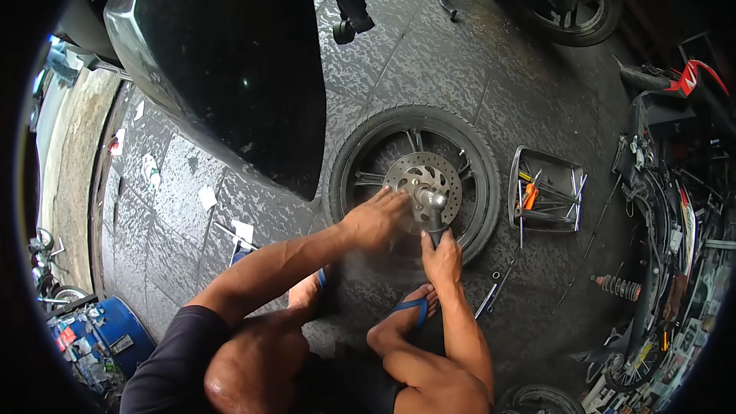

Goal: The person removes old bearings from a motorcycle wheel hub using a hammer and a punch, then greases the hub and installs new bearings.

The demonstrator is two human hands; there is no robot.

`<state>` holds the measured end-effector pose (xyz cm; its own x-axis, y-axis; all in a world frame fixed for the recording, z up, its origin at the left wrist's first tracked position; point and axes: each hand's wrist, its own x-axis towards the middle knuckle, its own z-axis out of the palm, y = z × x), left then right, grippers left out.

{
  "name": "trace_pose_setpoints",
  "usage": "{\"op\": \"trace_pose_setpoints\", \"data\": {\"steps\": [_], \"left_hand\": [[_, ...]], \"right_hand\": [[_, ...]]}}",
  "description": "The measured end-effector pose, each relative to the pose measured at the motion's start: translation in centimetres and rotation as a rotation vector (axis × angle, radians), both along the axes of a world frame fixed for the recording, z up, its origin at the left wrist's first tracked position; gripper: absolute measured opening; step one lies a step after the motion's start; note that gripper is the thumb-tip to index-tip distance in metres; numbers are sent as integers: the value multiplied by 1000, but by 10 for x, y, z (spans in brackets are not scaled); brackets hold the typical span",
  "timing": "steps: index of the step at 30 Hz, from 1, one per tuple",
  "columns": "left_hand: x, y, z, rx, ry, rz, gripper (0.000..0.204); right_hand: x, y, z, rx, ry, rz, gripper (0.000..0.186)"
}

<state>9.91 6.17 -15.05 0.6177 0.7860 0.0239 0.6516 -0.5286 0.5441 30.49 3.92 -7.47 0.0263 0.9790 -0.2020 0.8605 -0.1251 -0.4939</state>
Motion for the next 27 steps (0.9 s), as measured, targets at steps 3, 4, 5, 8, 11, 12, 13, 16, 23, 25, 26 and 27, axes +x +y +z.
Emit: {"op": "trace_pose_setpoints", "data": {"steps": [3, 4, 5, 8, 11, 12, 13, 16, 23, 25, 26, 27], "left_hand": [[-2, 1, 1, -35, -12, 3, 72], [-3, 2, 3, -54, -17, -8, 72], [-3, 2, 3, -29, 16, -14, 68], [-2, -5, -3, 5, 53, -7, 65], [2, -3, -7, 2, -30, 7, 74], [-1, -4, -7, -7, -31, 10, 73], [-5, -6, -7, -15, -33, 13, 72], [-25, -8, 0, -67, -155, 179, 68], [-62, -9, -26, -225, -151, 1030, 63], [-63, -8, -30, -311, -226, 1169, 60], [-62, -8, -27, -307, -250, 1175, 56], [-54, -4, -9, -313, -282, 1169, 53]], "right_hand": [[-6, 18, 15, 28, 70, -43, 39], [-8, 21, 21, 60, 116, -68, 40], [-8, 19, 21, 77, 142, -93, 40], [-10, 9, 21, 123, 154, -109, 39], [0, 5, -3, 48, 9, 30, 40], [-3, 7, -1, 20, -10, 23, 39], [-6, 11, 0, -9, -29, 15, 38], [-15, 17, 18, 24, 82, -67, 39], [-5, 2, -14, 21, -15, -12, 37], [-17, 13, 8, 0, 27, -10, 39], [-20, 19, 15, -2, 70, -34, 39], [-17, 20, 20, -3, 101, -68, 39]]}}
